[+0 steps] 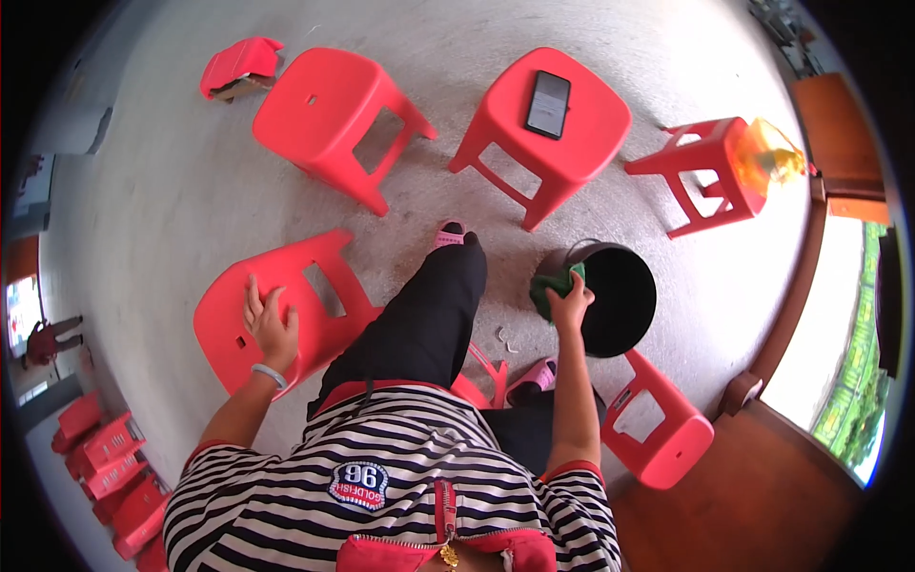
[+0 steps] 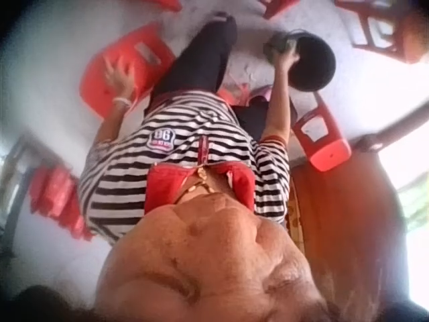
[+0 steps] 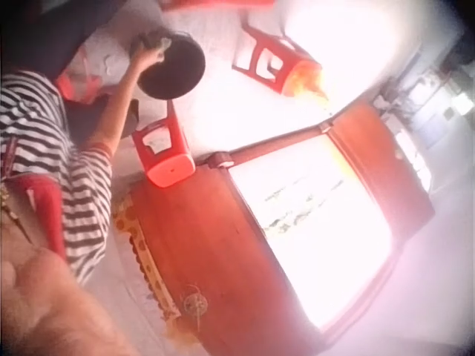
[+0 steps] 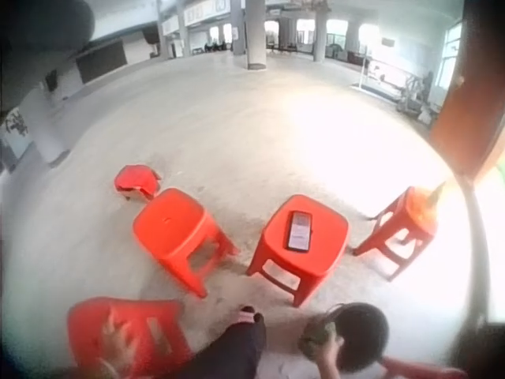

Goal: The recorder cleans a red plastic stool with a green cloth and then stacks it with others.

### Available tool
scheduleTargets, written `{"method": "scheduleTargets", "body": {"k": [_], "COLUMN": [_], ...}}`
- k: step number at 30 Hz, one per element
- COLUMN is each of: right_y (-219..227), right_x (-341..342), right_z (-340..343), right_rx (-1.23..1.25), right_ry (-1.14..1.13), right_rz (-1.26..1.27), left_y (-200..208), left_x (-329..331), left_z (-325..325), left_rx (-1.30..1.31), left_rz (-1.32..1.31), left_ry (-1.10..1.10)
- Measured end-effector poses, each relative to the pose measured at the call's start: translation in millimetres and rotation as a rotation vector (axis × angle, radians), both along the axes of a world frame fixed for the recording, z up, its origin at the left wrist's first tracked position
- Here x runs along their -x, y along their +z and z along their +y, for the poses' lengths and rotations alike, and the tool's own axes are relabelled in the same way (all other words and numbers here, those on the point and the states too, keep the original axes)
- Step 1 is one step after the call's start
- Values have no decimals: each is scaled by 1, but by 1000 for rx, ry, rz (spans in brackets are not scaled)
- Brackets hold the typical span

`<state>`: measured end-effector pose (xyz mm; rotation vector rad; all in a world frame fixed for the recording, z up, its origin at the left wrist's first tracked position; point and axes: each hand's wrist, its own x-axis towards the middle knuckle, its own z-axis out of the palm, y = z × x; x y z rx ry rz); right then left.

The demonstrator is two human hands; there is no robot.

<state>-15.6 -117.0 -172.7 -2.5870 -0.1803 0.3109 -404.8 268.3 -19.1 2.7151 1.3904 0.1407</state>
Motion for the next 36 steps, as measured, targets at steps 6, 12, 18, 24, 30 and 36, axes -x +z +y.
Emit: {"method": "scheduleTargets", "body": {"k": [6,12,18,24,30,36], "right_y": [4,-20,-119,-52,26,79], "right_x": [6,11,-89,-85,-64,-33], "right_z": [43,55,-57,93,258,368], "right_rx": [249,549,1139,1012,503,14], "right_ry": [-126,-25,258,1579,913,201], "right_rz": [-1,16,159,30,682,1247], "left_y": [20,20,-9,19,11,29], "left_x": [3,20,-20,30,16,19], "left_z": [4,9,24,-3,-1,-5], "left_rx": [73,109,194,176,265,447], "left_rz": [49,46,-133,-43,-104,-2], "left_ry": [49,108,70,232,216,251]}}
